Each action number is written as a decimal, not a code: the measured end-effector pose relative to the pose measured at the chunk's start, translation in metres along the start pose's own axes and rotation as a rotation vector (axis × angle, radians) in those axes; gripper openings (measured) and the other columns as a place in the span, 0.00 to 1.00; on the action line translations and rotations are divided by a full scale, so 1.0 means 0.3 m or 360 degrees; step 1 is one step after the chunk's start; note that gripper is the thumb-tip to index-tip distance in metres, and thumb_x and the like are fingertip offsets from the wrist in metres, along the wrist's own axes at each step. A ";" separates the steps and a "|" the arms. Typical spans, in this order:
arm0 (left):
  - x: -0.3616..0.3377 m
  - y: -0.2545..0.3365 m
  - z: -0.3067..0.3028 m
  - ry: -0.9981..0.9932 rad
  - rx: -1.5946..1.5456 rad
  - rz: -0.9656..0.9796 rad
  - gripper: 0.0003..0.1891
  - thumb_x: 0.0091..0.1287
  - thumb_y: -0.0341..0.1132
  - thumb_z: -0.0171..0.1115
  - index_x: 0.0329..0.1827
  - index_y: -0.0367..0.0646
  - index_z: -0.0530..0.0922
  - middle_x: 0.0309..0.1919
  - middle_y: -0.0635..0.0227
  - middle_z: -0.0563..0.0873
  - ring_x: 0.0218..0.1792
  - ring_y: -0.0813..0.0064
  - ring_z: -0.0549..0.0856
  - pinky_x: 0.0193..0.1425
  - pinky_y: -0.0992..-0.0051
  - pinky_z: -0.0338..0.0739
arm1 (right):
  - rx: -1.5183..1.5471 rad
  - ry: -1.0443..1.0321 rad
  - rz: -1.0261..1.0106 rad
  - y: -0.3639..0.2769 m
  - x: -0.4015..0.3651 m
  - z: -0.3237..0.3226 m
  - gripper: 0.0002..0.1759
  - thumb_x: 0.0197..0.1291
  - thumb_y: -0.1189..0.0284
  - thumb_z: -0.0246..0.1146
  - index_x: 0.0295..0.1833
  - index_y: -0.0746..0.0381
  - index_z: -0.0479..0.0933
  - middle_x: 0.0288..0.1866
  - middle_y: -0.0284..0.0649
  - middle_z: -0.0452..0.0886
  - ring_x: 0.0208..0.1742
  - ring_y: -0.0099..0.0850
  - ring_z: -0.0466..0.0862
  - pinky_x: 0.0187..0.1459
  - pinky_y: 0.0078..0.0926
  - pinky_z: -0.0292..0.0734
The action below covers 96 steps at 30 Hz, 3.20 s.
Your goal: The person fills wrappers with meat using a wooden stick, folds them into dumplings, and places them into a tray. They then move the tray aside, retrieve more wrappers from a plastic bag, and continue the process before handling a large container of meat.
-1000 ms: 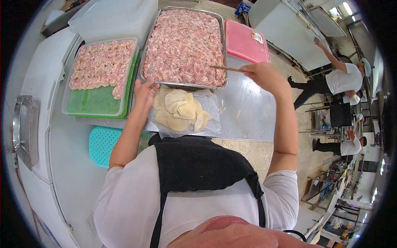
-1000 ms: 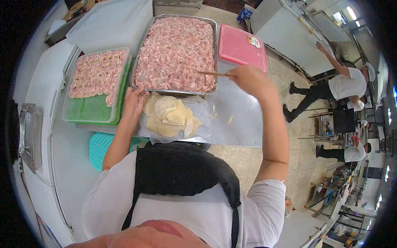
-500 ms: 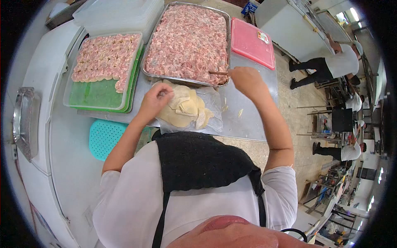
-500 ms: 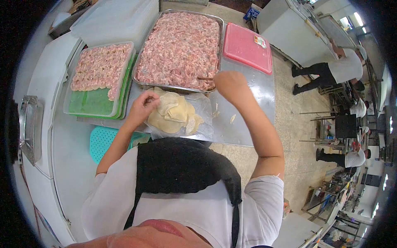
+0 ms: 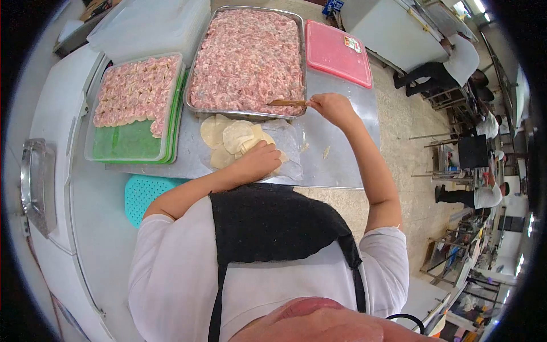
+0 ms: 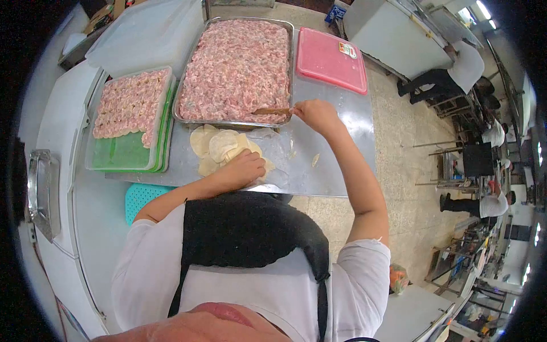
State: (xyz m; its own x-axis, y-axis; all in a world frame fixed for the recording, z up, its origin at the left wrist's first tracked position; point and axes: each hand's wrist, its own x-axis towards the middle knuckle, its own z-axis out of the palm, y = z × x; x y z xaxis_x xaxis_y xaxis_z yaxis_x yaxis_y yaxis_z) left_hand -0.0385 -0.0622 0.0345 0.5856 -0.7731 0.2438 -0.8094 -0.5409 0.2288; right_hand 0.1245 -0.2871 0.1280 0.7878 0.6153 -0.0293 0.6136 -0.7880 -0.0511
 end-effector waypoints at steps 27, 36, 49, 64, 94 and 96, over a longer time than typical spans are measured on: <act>-0.206 -0.082 -0.190 0.0910 -0.1652 -0.1437 0.11 0.71 0.36 0.60 0.50 0.37 0.80 0.43 0.66 0.86 0.42 0.78 0.84 0.47 0.76 0.79 | -0.0123 0.0197 0.0057 -0.052 -0.212 -0.007 0.18 0.68 0.59 0.55 0.33 0.59 0.80 0.27 0.43 0.82 0.29 0.45 0.84 0.30 0.45 0.78; -0.215 -0.042 -0.254 0.0798 -0.0581 -0.0977 0.08 0.61 0.32 0.66 0.37 0.40 0.76 0.36 0.62 0.83 0.39 0.64 0.83 0.45 0.69 0.76 | 0.0024 0.0521 -0.0009 -0.140 -0.139 0.022 0.16 0.67 0.59 0.56 0.34 0.57 0.80 0.28 0.42 0.82 0.30 0.44 0.84 0.30 0.44 0.78; -0.152 -0.141 -0.175 0.0834 -0.1958 -0.1134 0.06 0.67 0.30 0.60 0.38 0.42 0.70 0.36 0.70 0.80 0.38 0.75 0.81 0.41 0.72 0.76 | 0.0404 -0.0139 0.0088 -0.188 -0.052 0.001 0.19 0.67 0.58 0.56 0.40 0.62 0.83 0.36 0.52 0.84 0.39 0.49 0.85 0.41 0.47 0.78; -0.149 -0.170 -0.141 0.0605 -0.2543 -0.0979 0.19 0.74 0.35 0.54 0.63 0.33 0.74 0.57 0.60 0.82 0.56 0.69 0.82 0.64 0.69 0.76 | -0.0084 0.0048 -0.0006 -0.167 -0.073 -0.026 0.18 0.67 0.56 0.54 0.38 0.59 0.81 0.30 0.48 0.84 0.36 0.48 0.84 0.38 0.50 0.77; 0.064 -0.310 -0.424 0.1872 -0.3710 -0.0985 0.36 0.71 0.61 0.44 0.74 0.45 0.62 0.73 0.57 0.65 0.73 0.47 0.62 0.73 0.38 0.54 | 0.0222 0.0606 0.0120 -0.350 -0.029 -0.075 0.12 0.65 0.63 0.57 0.42 0.57 0.81 0.37 0.45 0.81 0.40 0.45 0.83 0.39 0.45 0.78; 0.055 -0.295 -0.442 0.1850 -0.3690 -0.1274 0.35 0.69 0.61 0.46 0.73 0.47 0.64 0.74 0.60 0.64 0.72 0.46 0.63 0.72 0.37 0.53 | 0.0081 0.0306 0.0039 -0.327 -0.018 -0.100 0.11 0.64 0.64 0.56 0.39 0.58 0.81 0.37 0.45 0.81 0.40 0.44 0.83 0.38 0.44 0.79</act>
State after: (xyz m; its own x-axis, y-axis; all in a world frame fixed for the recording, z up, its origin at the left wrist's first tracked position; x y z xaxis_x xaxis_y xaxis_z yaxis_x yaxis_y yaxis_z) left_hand 0.0489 0.0169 0.1432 0.9340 -0.0306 -0.3561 0.1424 0.9457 0.2922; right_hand 0.0615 -0.2137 0.1632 0.8013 0.5766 0.1596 0.5944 -0.7975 -0.1034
